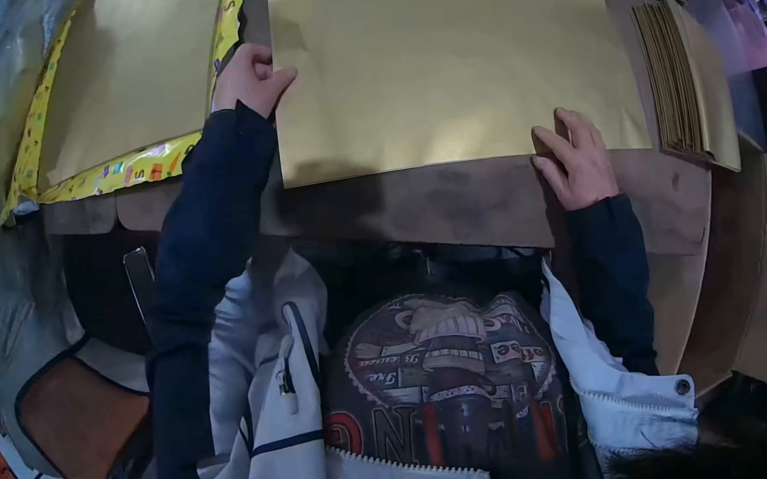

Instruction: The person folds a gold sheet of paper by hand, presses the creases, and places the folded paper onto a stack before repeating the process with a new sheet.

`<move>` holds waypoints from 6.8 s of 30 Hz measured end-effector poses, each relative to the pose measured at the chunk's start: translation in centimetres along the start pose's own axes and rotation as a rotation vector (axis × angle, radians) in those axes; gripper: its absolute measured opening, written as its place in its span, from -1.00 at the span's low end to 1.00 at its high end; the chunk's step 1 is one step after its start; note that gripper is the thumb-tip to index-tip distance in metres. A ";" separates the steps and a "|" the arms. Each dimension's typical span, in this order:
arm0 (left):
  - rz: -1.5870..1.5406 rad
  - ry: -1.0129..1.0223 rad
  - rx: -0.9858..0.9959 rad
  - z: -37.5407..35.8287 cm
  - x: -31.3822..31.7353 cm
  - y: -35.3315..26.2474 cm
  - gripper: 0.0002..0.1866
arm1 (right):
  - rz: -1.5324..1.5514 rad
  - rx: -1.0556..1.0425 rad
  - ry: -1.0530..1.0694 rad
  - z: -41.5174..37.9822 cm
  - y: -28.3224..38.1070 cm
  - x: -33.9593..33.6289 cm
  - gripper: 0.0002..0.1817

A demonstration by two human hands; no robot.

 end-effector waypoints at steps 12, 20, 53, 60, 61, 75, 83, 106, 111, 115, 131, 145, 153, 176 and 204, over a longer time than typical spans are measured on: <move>-0.026 0.118 -0.028 -1.8 0.1 1.0 -0.71 | -0.003 0.012 0.003 -0.1 0.0 -0.1 -0.59; -0.591 0.191 -0.337 -3.2 0.9 1.8 -0.68 | -0.014 -0.003 -0.008 -0.2 0.2 -0.1 -0.59; 0.370 0.071 0.295 -5.9 -1.5 -7.5 -0.73 | 0.024 0.019 -0.069 -0.7 0.1 -0.1 -0.67; 0.111 0.452 0.712 -9.1 6.6 -14.7 -0.76 | -0.036 -0.001 -0.065 -0.6 0.6 -0.8 -0.62; 0.168 0.397 0.788 -9.0 6.8 -15.0 -0.75 | -0.037 -0.013 -0.071 -0.4 0.6 -1.2 -0.62; 0.484 0.496 0.769 -7.8 8.3 -14.3 -0.31 | -0.093 -0.278 0.099 19.7 6.1 6.7 -0.39; 0.438 0.609 0.743 -7.6 8.7 -12.9 -0.19 | -0.073 0.028 0.058 25.9 -2.5 7.8 -0.34; 0.373 0.622 0.732 -7.4 8.3 -13.2 -0.29 | 0.021 0.117 0.194 34.6 9.2 13.7 -0.19; 0.350 0.716 0.713 -7.5 8.8 -12.1 -0.31 | 0.048 -0.036 0.161 35.8 14.0 15.2 -0.21; 0.414 0.749 0.712 -7.2 7.5 -13.4 -0.32 | 0.063 -0.344 0.188 35.3 15.3 15.2 -0.31; 0.332 0.644 0.700 -7.1 7.7 -14.1 -0.25 | -0.202 0.412 0.135 25.4 -17.9 2.9 -0.26; 0.330 0.573 0.756 -7.4 8.0 -13.5 -0.29 | -0.256 0.425 0.221 25.2 -11.8 4.0 -0.23; 0.379 0.495 0.633 -9.0 2.5 -7.7 -0.33 | -0.141 -0.175 0.283 20.0 6.1 8.5 -0.15; 0.234 0.149 0.779 -7.7 -4.2 -8.7 -0.68 | 0.292 -0.289 0.028 9.0 11.6 3.6 -0.62; -0.753 0.309 0.673 -1.2 -3.5 -4.1 -0.86 | 0.437 -0.343 -0.173 -3.9 4.4 -11.7 -0.82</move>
Point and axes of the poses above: each hand's wrist, its own z-axis towards the middle knuckle, its own x-axis out of the palm, y = z × x, the point moved 6 cm from there along z, towards the middle knuckle, and after that the axes turned 5 degrees about z, right-handed, at the moved point
